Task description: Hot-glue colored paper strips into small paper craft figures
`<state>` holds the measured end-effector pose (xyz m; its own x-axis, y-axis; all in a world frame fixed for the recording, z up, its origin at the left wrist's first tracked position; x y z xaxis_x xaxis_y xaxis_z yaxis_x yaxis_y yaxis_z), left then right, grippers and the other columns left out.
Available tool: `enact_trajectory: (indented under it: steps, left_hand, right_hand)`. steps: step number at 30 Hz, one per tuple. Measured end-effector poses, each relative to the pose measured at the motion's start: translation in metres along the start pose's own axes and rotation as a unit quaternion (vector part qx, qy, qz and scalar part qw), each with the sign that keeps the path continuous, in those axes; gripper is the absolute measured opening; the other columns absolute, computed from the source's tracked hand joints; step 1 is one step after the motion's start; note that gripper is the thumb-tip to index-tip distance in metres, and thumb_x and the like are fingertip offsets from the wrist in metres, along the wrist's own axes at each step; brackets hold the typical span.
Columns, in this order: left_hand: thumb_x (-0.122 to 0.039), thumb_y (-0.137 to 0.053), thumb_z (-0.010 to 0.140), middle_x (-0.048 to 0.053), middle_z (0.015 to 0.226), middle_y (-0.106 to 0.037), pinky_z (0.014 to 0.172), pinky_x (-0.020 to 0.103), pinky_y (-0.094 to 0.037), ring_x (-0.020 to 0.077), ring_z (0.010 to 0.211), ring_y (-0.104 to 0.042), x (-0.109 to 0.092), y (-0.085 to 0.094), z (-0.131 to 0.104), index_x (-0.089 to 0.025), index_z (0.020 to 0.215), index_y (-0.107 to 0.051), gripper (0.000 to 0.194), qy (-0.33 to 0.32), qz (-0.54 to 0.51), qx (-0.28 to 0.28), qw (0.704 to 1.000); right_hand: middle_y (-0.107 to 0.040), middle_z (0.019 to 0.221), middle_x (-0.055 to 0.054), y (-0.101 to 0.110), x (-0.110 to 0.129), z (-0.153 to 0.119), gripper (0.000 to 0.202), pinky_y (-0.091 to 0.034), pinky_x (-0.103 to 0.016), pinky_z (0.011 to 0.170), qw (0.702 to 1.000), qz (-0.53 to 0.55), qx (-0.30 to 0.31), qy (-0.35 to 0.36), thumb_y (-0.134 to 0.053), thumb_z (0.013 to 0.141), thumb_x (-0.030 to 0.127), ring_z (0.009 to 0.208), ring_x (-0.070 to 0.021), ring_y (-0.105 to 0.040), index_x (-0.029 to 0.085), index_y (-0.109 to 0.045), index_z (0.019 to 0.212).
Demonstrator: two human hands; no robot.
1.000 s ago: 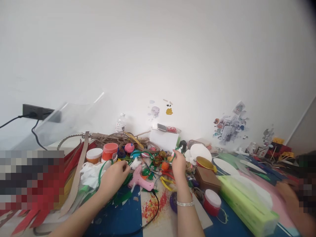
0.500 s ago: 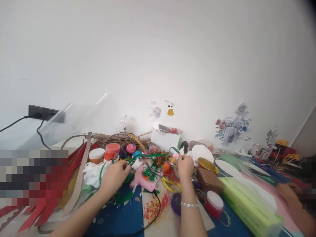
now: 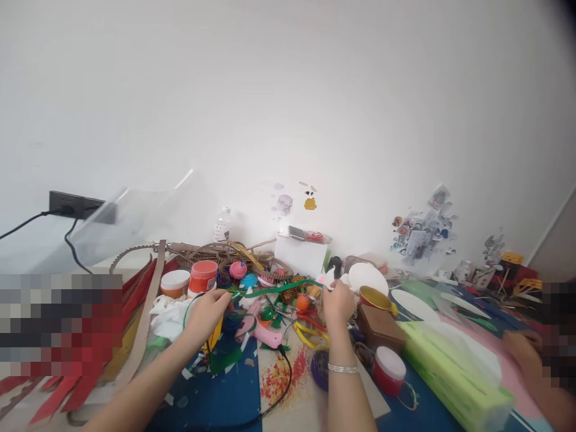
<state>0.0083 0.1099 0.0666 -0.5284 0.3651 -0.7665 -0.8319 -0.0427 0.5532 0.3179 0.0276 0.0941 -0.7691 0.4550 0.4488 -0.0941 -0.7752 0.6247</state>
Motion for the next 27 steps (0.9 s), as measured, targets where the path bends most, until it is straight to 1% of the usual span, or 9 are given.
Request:
enact_trajectory:
  steps: [4, 7, 8, 10, 13, 16, 18, 22, 27]
  left_hand:
    - [-0.032, -0.037, 0.074, 0.0, 0.06, -0.062, 0.057, 0.024, -0.039, 0.018, 0.064, -0.057, -0.004, -0.012, -0.002, -0.021, 0.053, -0.052, 0.028, -0.027, -0.038, 0.019, 0.999]
    - [-0.037, -0.038, 0.076, 0.001, 0.067, -0.065, 0.061, 0.023, -0.043, 0.0181, 0.069, -0.06, -0.007, -0.02, -0.003, -0.02, 0.062, -0.056, 0.029, -0.044, -0.069, 0.039, 0.996]
    - [-0.038, -0.039, 0.077, 0.0, 0.067, -0.065, 0.061, 0.024, -0.043, 0.0181, 0.069, -0.06, -0.009, -0.022, -0.004, -0.02, 0.064, -0.057, 0.029, -0.052, -0.081, 0.046, 0.994]
    - [-0.042, -0.04, 0.078, 0.0, 0.067, -0.064, 0.061, 0.024, -0.043, 0.0182, 0.069, -0.059, -0.013, -0.023, -0.006, -0.02, 0.068, -0.058, 0.031, -0.073, -0.102, 0.056, 0.991]
    - [-0.044, -0.042, 0.079, 0.0, 0.071, -0.064, 0.063, 0.024, -0.043, 0.0181, 0.07, -0.059, -0.02, -0.024, -0.01, -0.019, 0.073, -0.06, 0.031, -0.095, -0.107, 0.071, 0.987]
    - [-0.043, -0.042, 0.079, 0.0, 0.072, -0.065, 0.062, 0.024, -0.043, 0.018, 0.069, -0.06, -0.024, -0.028, -0.013, -0.019, 0.074, -0.061, 0.031, -0.103, -0.094, 0.094, 0.986]
    - [-0.043, -0.041, 0.08, 0.0, 0.068, -0.065, 0.06, 0.024, -0.043, 0.018, 0.066, -0.059, -0.026, -0.03, -0.015, -0.019, 0.071, -0.06, 0.032, -0.11, -0.084, 0.1, 0.985]
    - [-0.041, -0.042, 0.08, 0.0, 0.071, -0.066, 0.061, 0.024, -0.043, 0.0184, 0.069, -0.06, -0.027, -0.034, -0.016, -0.019, 0.073, -0.062, 0.03, -0.117, -0.082, 0.104, 0.984]
    - [-0.041, -0.046, 0.078, 0.001, 0.076, -0.067, 0.062, 0.024, -0.043, 0.019, 0.072, -0.06, -0.026, -0.037, -0.017, -0.018, 0.077, -0.062, 0.029, -0.107, -0.097, 0.124, 0.982]
  right_hand:
    - [-0.058, 0.101, -0.017, -0.001, 0.017, -0.005, 0.034, -0.037, -0.042, 0.08, 0.995, 0.093, 0.008, 0.034, -0.059, 0.069, 0.021, 0.1, -0.0327, -0.05, 0.015, -0.064, 0.102]
    - [-0.056, 0.108, -0.015, 0.003, 0.043, -0.017, 0.03, -0.037, -0.038, 0.086, 0.975, 0.193, 0.05, 0.096, -0.05, 0.077, 0.022, 0.104, -0.0278, -0.049, 0.016, -0.062, 0.104]
    - [-0.06, 0.103, -0.012, 0.003, 0.055, -0.024, 0.027, -0.039, -0.033, 0.083, 0.961, 0.23, 0.083, 0.126, -0.046, 0.08, 0.023, 0.099, -0.0242, -0.052, 0.016, -0.064, 0.1]
    - [-0.065, 0.084, -0.005, 0.0, 0.079, -0.042, 0.024, -0.044, -0.026, 0.07, 0.923, 0.294, 0.17, 0.182, -0.046, 0.083, 0.029, 0.078, -0.0179, -0.058, 0.019, -0.068, 0.087]
    - [-0.062, 0.059, 0.0, -0.005, 0.106, -0.07, 0.029, -0.041, -0.022, 0.054, 0.868, 0.354, 0.27, 0.218, -0.052, 0.081, 0.036, 0.057, -0.0143, -0.055, 0.017, -0.067, 0.065]
    - [-0.061, 0.058, 0.001, -0.01, 0.12, -0.085, 0.03, -0.04, -0.021, 0.053, 0.828, 0.403, 0.324, 0.217, -0.051, 0.081, 0.035, 0.056, -0.0131, -0.054, 0.017, -0.065, 0.062]
    - [-0.061, 0.06, 0.001, -0.012, 0.123, -0.087, 0.028, -0.04, -0.021, 0.055, 0.812, 0.431, 0.338, 0.202, -0.05, 0.081, 0.033, 0.058, -0.013, -0.054, 0.017, -0.063, 0.063]
    - [-0.056, 0.056, 0.003, -0.014, 0.122, -0.086, 0.021, -0.039, -0.021, 0.053, 0.797, 0.472, 0.342, 0.157, -0.053, 0.077, 0.029, 0.055, -0.0122, -0.052, 0.017, -0.056, 0.059]
    - [-0.05, 0.051, 0.005, -0.014, 0.123, -0.087, 0.023, -0.038, -0.021, 0.051, 0.786, 0.508, 0.332, 0.121, -0.051, 0.077, 0.029, 0.051, -0.0115, -0.049, 0.02, -0.048, 0.056]
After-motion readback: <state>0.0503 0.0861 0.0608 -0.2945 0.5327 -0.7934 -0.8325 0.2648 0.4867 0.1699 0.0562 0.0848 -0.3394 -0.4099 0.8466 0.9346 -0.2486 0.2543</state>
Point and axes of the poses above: each hand's wrist, its own z-axis towards the middle knuckle, its own y-axis out of the back of the hand, x = y × z, the point moved 6 cm from there along z, towards the middle knuckle
